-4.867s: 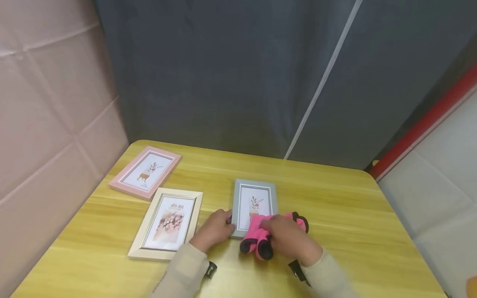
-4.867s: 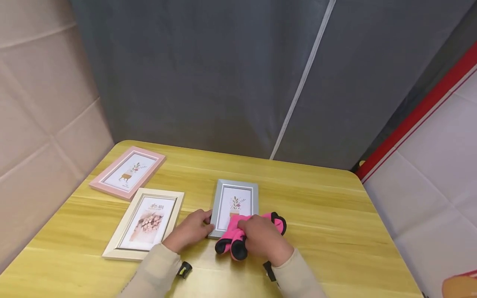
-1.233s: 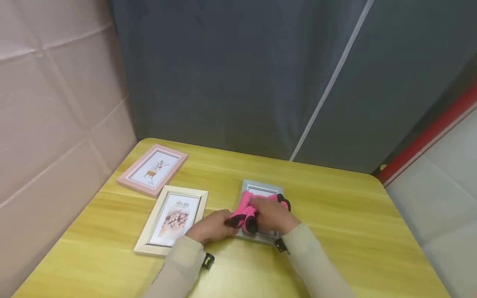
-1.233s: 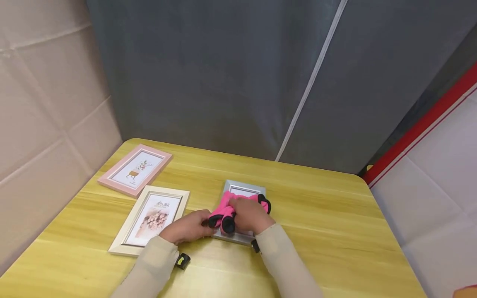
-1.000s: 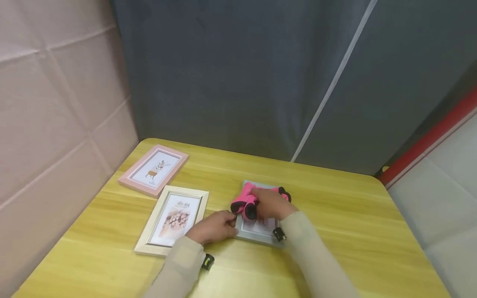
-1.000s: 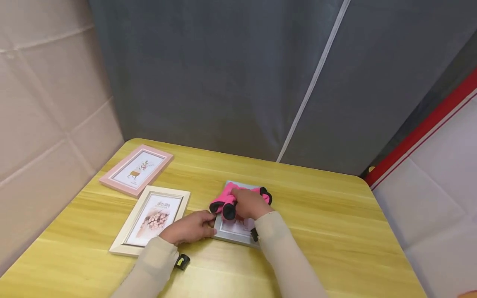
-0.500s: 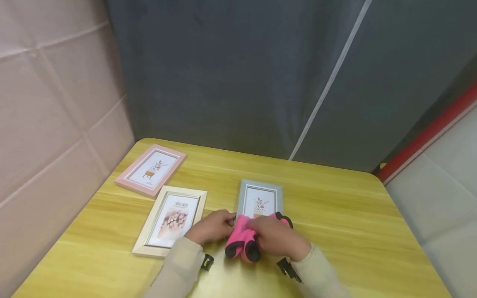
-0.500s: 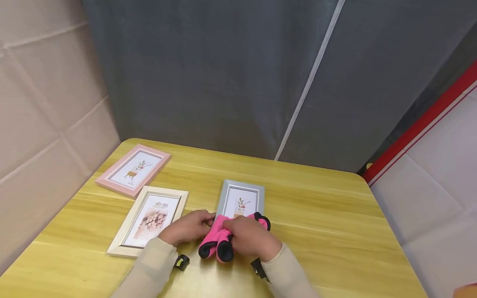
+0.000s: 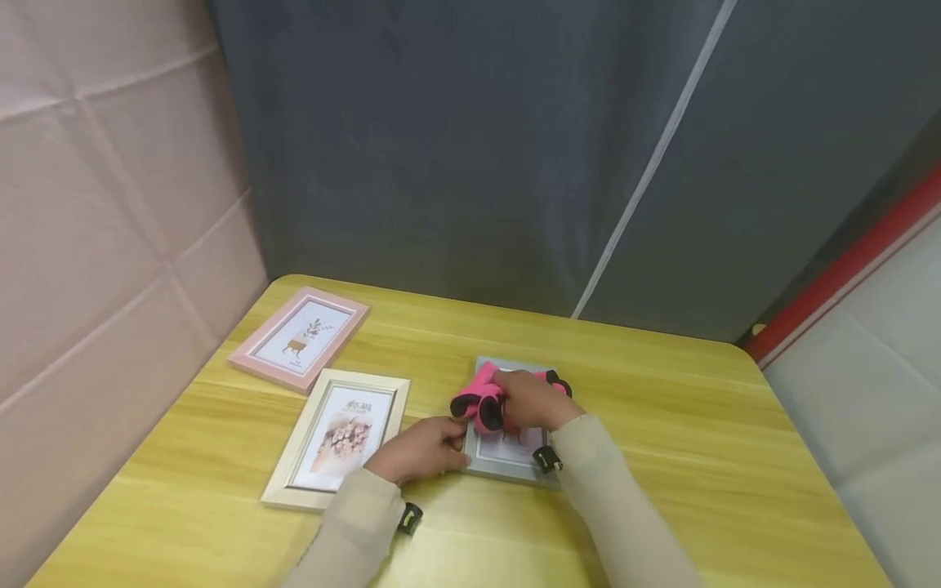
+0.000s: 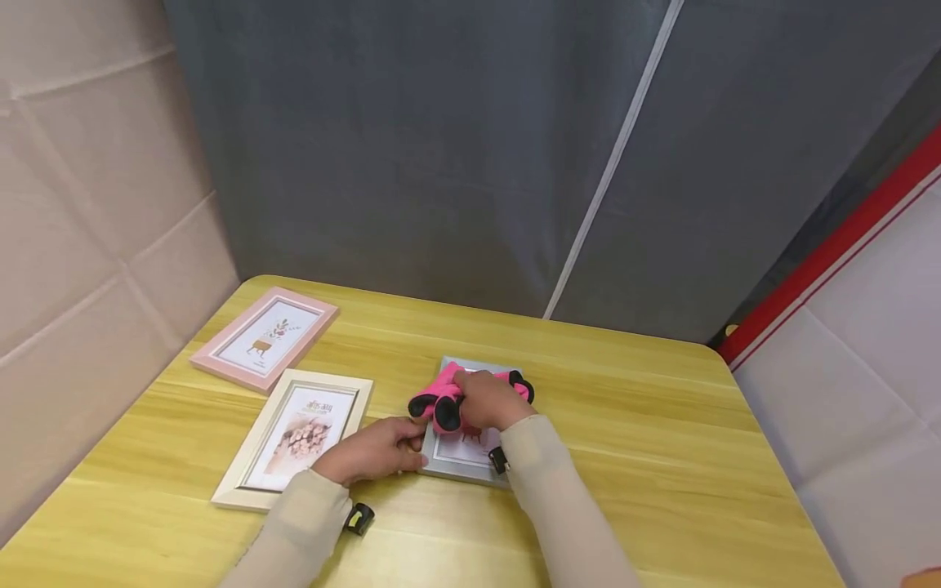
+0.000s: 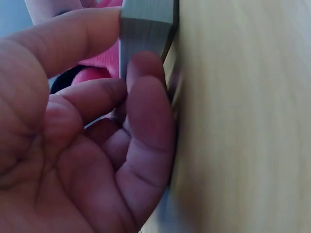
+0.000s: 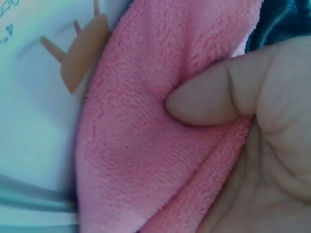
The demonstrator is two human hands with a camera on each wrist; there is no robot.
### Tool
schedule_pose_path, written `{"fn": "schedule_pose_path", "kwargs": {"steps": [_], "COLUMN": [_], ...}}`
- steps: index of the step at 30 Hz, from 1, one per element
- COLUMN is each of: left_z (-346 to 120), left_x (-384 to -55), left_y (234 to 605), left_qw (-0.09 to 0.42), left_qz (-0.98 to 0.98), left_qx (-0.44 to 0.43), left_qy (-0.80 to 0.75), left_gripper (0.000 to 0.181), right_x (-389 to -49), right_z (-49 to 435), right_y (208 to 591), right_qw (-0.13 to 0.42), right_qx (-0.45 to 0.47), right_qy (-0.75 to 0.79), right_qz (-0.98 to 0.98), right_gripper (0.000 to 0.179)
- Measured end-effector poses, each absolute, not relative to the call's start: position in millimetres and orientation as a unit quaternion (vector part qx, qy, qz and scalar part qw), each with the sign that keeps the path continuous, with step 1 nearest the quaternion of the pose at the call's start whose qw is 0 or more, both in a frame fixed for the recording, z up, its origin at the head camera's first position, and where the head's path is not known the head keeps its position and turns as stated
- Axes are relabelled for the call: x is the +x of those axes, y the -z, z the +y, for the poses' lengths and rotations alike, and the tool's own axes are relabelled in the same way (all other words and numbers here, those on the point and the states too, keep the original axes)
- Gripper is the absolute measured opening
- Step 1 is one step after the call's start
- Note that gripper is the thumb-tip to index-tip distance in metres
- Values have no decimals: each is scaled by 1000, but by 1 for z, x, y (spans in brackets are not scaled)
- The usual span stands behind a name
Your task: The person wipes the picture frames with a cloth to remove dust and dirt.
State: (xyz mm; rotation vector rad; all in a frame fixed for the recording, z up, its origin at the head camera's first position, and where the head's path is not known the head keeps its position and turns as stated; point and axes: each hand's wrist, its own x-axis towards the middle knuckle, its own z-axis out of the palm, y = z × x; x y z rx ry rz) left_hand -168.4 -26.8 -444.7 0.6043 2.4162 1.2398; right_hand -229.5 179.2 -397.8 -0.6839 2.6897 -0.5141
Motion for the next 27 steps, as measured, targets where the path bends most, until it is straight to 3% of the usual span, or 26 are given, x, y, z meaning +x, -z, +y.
{"fn": "schedule_pose_path", "kwargs": {"steps": [6,11,15,20,27], "left_z": [-25,-24,-23,-23,-26], "left_x": [-168,-166,-166,-165,-167], "left_y": [444,445,445,445,447], "left_qw": [167,167,165,181,164], "left_qz": [864,873,879,869,871], "left_qx": [214,186,187,179,194], "left_qy": [-425,-418,-405,-423,-421], "left_gripper": [16,14,29,43,18], "right_x": [-228,-192,-161,-149,-176], "right_z": [188,197,195,184,175], "right_y": [402,383,374,384,394], "right_qw": [132,117,136,134,137], "right_qx": [-251,-309,-353,-331,-273], "right_qy": [203,252,242,202,166], "right_qz": [937,910,893,912,938], "right_gripper": [26,24,23,20,18]}}
